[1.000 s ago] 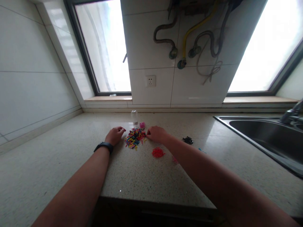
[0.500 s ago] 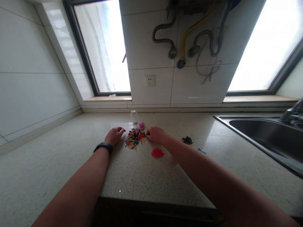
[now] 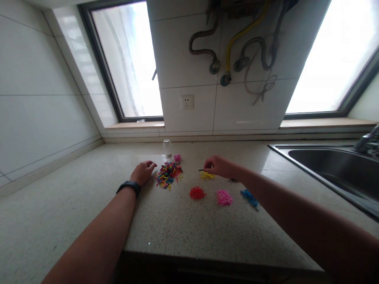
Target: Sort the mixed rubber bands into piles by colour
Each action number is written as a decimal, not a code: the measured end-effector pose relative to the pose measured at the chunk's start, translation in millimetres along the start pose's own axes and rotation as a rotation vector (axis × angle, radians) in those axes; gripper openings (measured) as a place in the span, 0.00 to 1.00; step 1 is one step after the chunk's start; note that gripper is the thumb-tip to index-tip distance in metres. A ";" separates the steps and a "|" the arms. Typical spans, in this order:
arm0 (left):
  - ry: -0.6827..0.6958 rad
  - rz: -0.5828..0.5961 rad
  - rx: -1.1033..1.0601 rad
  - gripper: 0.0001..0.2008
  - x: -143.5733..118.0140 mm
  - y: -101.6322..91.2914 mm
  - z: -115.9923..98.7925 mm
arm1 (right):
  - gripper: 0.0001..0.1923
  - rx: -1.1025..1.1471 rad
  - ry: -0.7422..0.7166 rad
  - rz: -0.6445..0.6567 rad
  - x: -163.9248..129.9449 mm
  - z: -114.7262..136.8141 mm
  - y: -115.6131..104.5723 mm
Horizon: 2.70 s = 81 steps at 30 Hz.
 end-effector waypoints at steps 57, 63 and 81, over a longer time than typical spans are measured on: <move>0.407 0.097 0.323 0.21 -35.7 36.2 -109.4 | 0.19 0.001 0.224 -0.094 -90.6 -124.0 -36.5; 0.397 0.089 0.317 0.17 -37.0 36.5 -110.2 | 0.18 0.009 0.222 -0.084 -90.0 -126.0 -34.0; 0.524 -0.016 0.276 0.09 -39.3 28.8 -122.3 | 0.18 -0.029 0.213 -0.047 -90.1 -118.1 -32.0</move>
Point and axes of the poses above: each hand's wrist, its own x-axis towards the middle knuckle, its own y-axis out of the palm, z = x × y, the point moved 6 cm from there along x, towards the middle knuckle, and after that the axes turned 1 degree about y, right-handed, at the moved point
